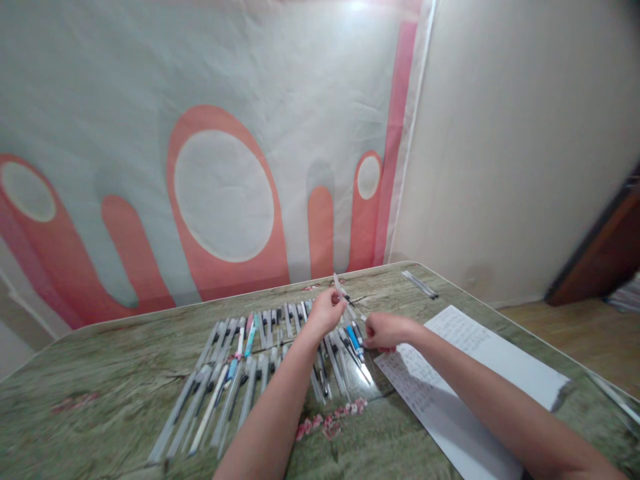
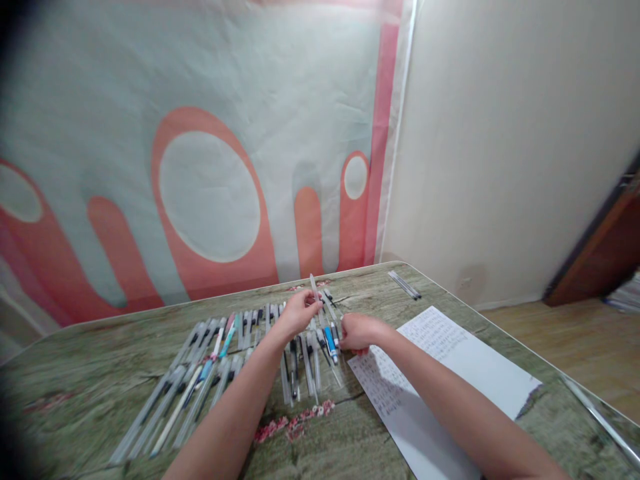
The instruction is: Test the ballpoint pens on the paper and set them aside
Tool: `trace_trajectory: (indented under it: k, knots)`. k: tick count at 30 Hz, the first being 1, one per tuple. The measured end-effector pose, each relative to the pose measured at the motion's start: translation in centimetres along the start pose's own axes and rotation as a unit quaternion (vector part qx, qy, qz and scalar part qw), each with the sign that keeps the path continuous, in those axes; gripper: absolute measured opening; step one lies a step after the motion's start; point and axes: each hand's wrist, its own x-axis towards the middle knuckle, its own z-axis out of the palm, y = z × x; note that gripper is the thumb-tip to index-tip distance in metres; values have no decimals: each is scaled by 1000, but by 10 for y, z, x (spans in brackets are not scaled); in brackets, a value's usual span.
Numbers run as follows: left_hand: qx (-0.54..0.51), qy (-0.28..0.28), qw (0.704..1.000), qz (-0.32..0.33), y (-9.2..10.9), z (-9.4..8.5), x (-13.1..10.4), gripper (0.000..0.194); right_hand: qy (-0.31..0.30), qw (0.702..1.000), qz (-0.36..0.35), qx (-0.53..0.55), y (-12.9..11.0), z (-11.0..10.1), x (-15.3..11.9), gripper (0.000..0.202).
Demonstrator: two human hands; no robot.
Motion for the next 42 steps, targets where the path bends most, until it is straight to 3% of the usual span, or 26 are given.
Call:
trace_trajectory:
  k: [9, 21, 33, 37, 42]
  knots:
    - [-16, 7, 1000, 4, -3, -1, 0, 20, -26, 999, 36, 11, 7, 14, 13, 18]
    - [-20, 1, 1000, -3, -2, -3, 1, 17, 1, 999, 40, 3, 2, 15, 10, 18]
    - [-70, 39, 997, -24, 3, -13, 3, 16, 26, 998, 40, -28, -5, 8, 3, 19]
    - [-206, 86, 972, -72, 7, -15, 4, 21, 42, 999, 16, 6, -6, -10, -7, 18]
    - [-397, 123, 897, -149, 3, -14, 7, 23, 77, 994, -58, 50, -13, -26, -20, 11]
